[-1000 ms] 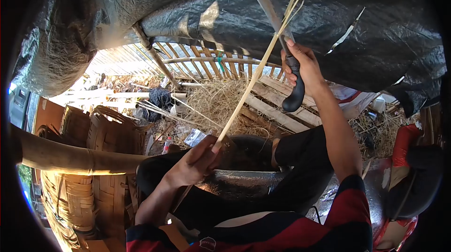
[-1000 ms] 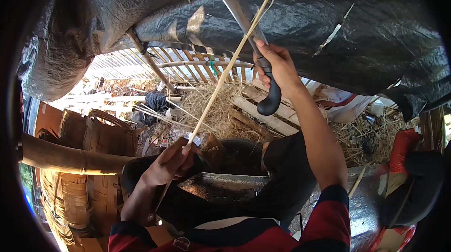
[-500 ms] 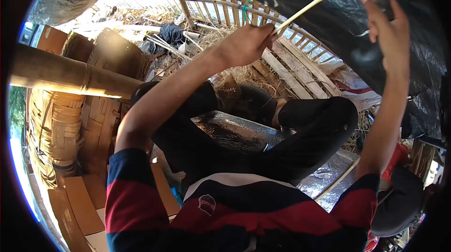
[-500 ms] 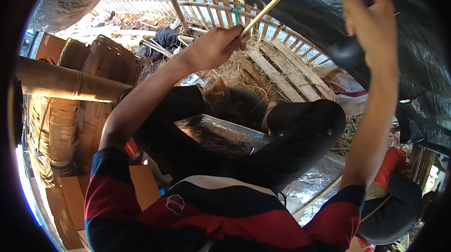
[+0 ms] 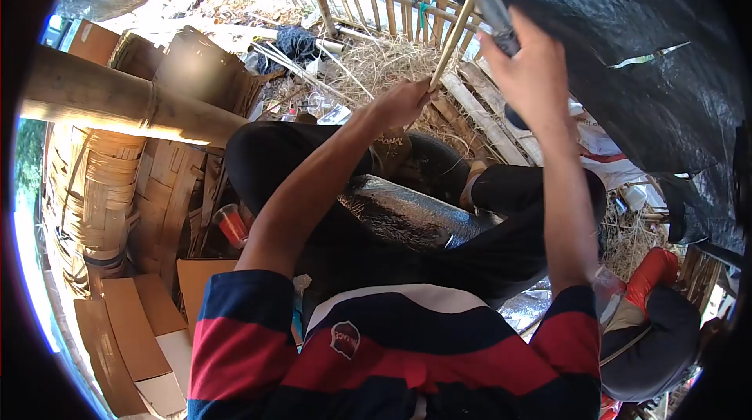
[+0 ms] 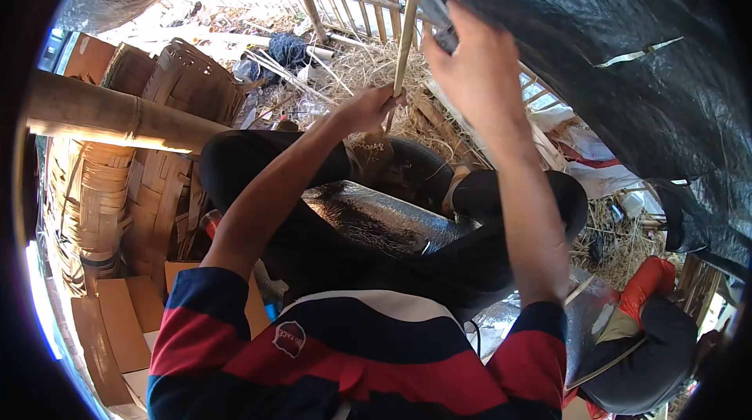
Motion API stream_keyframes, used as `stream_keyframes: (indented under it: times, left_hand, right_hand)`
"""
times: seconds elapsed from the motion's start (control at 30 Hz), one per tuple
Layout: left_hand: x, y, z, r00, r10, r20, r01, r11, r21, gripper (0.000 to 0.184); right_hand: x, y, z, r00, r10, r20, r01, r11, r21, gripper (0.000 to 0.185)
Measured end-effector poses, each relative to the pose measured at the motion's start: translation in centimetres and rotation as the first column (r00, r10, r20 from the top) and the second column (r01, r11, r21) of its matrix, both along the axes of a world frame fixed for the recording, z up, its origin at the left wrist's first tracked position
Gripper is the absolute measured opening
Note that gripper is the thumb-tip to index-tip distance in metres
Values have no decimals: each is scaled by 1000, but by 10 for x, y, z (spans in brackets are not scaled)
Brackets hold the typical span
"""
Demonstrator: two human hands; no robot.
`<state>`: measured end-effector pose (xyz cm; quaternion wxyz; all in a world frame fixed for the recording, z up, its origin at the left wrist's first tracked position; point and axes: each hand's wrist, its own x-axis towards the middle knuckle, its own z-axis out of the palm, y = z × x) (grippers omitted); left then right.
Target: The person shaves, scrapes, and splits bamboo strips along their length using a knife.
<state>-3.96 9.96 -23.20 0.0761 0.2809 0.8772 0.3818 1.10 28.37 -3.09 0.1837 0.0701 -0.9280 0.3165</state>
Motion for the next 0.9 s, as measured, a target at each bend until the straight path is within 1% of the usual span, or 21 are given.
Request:
stream_keyframes:
  times: [0.07, 0.1, 0.13, 0.17, 0.2, 0.23, 0.33, 0.37, 0.4, 0.43, 0.5, 0.53, 0.57, 0.6, 0.67, 0.73, 0.77, 0.8, 0.87, 0.9]
  left_hand:
    - [-1, -9, -35, 986, 12, 163, 8, 993, -121, 22]
    - [7, -16, -35, 945, 93, 312, -42, 985, -168, 18]
    - [18, -20, -49, 944, 100, 316, -48, 985, -167, 18]
    - [22, -23, -71, 976, 128, 175, -104, 985, -137, 17]
    - [18, -22, -71, 988, 150, 22, -147, 984, -101, 16]
    - [17, -23, -74, 987, 151, 47, -147, 987, -69, 17]
    - [9, -24, -76, 986, 123, 116, -117, 991, -59, 17]
    - [9, -23, -62, 966, 138, 217, -104, 981, -162, 19]
    - [11, -21, -59, 966, 141, 215, -107, 981, -159, 19]
    - [12, -21, -58, 975, 172, 139, -137, 964, -226, 20]
    - [15, -22, -42, 977, 203, 66, -175, 940, -293, 22]
    - [11, -26, -29, 983, 144, 117, -70, 871, -487, 24]
    - [7, -28, -10, 979, 98, 177, 42, 755, -654, 27]
    - [1, -32, 5, 980, 101, 174, 39, 752, -658, 27]
    - [-11, -43, 43, 955, -17, 296, 168, 852, -495, 36]
    - [5, -54, 129, 976, -188, 108, 209, 945, -250, 34]
    - [12, -62, 150, 987, -42, 153, 65, 987, -148, 31]
    - [19, -70, 165, 971, 101, 218, -92, 994, -49, 29]
    - [35, -84, 190, 985, 162, 62, -173, 954, 245, 22]
    - [41, -87, 202, 979, 201, 33, -197, 890, 412, 21]
  right_hand:
    - [-2, -9, -45, 999, 22, -39, -25, 996, -80, 20]
    - [-3, -13, -67, 1000, 20, 15, -19, 997, -69, 21]
    - [-4, -16, -85, 997, 23, 74, -19, 998, -58, 22]
    - [-5, -17, -96, 1000, 26, 17, -25, 999, -43, 23]
    - [-9, -18, -96, 999, 20, -50, -22, 999, -29, 25]
    - [-11, -15, -94, 999, 30, 43, -28, 998, -52, 26]
    - [-16, -11, -89, 995, 54, 83, -54, 999, -4, 24]
    - [-19, -12, -87, 996, 53, 75, -54, 999, 0, 24]
    - [-20, -14, -88, 996, 53, 76, -53, 999, 3, 23]
    - [-21, -16, -89, 996, 53, 77, -54, 999, 3, 22]
    - [-20, -23, -88, 994, 54, 97, -52, 998, -25, 21]
    - [-21, -26, -86, 993, 49, 111, -44, 998, -52, 20]
    - [-23, -27, -85, 993, 52, 107, -47, 997, -56, 20]
    - [-23, -27, -85, 991, 57, 123, -53, 998, -39, 20]
    - [-24, -28, -82, 989, 59, 135, -56, 998, -24, 20]
    - [-24, -27, -77, 984, 89, 152, -86, 996, -29, 21]
    - [-23, -27, -78, 984, 86, 154, -82, 996, -29, 21]
    - [-21, -27, -79, 987, 95, 126, -95, 995, -11, 21]
    - [-18, -30, -82, 989, 105, 104, -107, 994, 8, 21]
    - [-13, -35, -83, 993, 91, 72, -93, 995, 31, 21]
